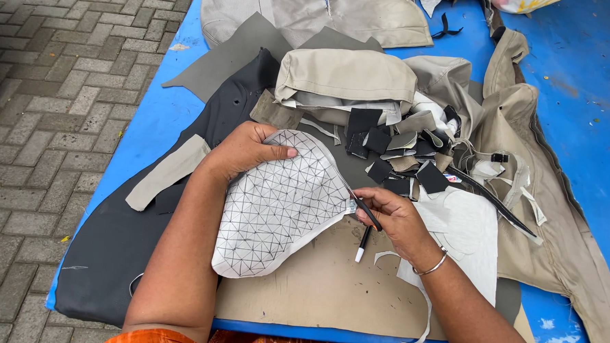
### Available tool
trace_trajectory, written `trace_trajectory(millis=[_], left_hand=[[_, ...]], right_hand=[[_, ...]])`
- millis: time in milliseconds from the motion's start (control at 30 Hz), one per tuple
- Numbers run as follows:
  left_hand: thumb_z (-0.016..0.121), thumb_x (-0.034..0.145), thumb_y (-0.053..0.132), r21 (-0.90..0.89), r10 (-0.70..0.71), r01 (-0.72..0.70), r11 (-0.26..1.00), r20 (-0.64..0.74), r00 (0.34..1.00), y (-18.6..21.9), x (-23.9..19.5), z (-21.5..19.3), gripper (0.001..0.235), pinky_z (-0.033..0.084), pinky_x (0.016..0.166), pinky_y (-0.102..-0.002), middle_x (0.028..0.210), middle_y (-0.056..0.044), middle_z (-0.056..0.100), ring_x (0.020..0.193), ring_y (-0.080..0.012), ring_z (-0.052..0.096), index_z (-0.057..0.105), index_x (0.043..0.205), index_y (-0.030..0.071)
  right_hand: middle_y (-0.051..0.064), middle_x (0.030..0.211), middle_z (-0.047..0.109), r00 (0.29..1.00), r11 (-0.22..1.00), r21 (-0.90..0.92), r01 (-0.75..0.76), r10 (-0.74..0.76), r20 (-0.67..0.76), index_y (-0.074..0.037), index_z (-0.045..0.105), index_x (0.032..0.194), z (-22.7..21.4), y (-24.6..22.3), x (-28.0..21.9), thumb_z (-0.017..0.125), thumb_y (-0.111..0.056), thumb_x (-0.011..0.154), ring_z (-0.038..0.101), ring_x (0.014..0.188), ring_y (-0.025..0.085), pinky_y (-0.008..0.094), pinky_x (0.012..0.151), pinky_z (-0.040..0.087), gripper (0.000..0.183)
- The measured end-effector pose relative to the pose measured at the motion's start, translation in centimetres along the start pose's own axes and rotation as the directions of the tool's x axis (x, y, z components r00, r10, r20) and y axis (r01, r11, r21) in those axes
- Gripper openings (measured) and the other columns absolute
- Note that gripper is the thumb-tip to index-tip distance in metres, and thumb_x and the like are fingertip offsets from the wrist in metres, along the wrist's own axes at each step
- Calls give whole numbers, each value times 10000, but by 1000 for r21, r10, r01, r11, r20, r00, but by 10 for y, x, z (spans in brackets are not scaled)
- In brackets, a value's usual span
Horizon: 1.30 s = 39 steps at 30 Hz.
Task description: Marking a pattern on fabric with a pen and ruler and then cutting it out with scissors
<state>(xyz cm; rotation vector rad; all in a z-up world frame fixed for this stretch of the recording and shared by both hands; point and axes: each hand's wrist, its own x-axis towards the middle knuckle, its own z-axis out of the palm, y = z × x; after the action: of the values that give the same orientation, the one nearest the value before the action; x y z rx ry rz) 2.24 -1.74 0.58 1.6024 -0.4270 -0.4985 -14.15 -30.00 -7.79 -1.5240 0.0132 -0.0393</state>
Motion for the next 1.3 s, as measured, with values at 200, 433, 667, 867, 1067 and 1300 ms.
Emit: trace_trajectory(millis=[200,433,667,867,1067,1300], left_hand=[[914,724,162,16,-3,3,1000,17,1000,3,-3,4,208,549,569,-257,666,-61,729,561,-126,651,802,872,68],[898,749,171,14,-1,1,1000,31,1000,-4,-1,3,196,549,569,-252,661,-59,729,552,-123,654,800,885,68],[862,814,195,-18,-4,5,1000,44,999,-5,-2,10,135,540,563,-252,634,-45,711,551,-108,635,800,842,78],[856,821,207,12,14,-15,1000,76,997,6,-9,19,139,504,542,-234,589,-27,685,526,-95,602,788,780,92],[849,833,220,6,1,-2,1000,74,997,5,-8,17,154,499,541,-229,576,-21,680,512,-90,597,787,772,93],[837,835,203,15,-24,22,1000,108,994,1,-8,20,157,485,516,-224,553,-36,675,483,-98,599,779,754,82]], right_hand=[[161,749,684,1000,1000,-2,-22,22,-3,38,702,1211,-1,-3,-1,746,1,820,642,723,173,221,603,501,394],[156,728,670,1000,1000,2,-3,3,-10,42,697,1224,-6,9,2,732,28,826,618,694,160,207,592,483,400],[173,764,689,1000,1000,-4,-11,11,-8,46,695,1219,0,-4,-2,735,10,827,641,736,180,238,639,512,396],[179,786,680,1000,1000,27,0,0,-15,58,684,1217,-7,10,1,720,-2,836,642,754,191,265,676,532,387],[173,760,666,1000,1000,15,6,-6,-18,58,689,1220,-5,7,-1,719,24,833,620,729,179,256,660,520,391],[178,799,687,1000,1000,10,-20,20,-24,45,687,1220,5,-7,-4,716,-24,845,643,765,187,268,690,538,382]])
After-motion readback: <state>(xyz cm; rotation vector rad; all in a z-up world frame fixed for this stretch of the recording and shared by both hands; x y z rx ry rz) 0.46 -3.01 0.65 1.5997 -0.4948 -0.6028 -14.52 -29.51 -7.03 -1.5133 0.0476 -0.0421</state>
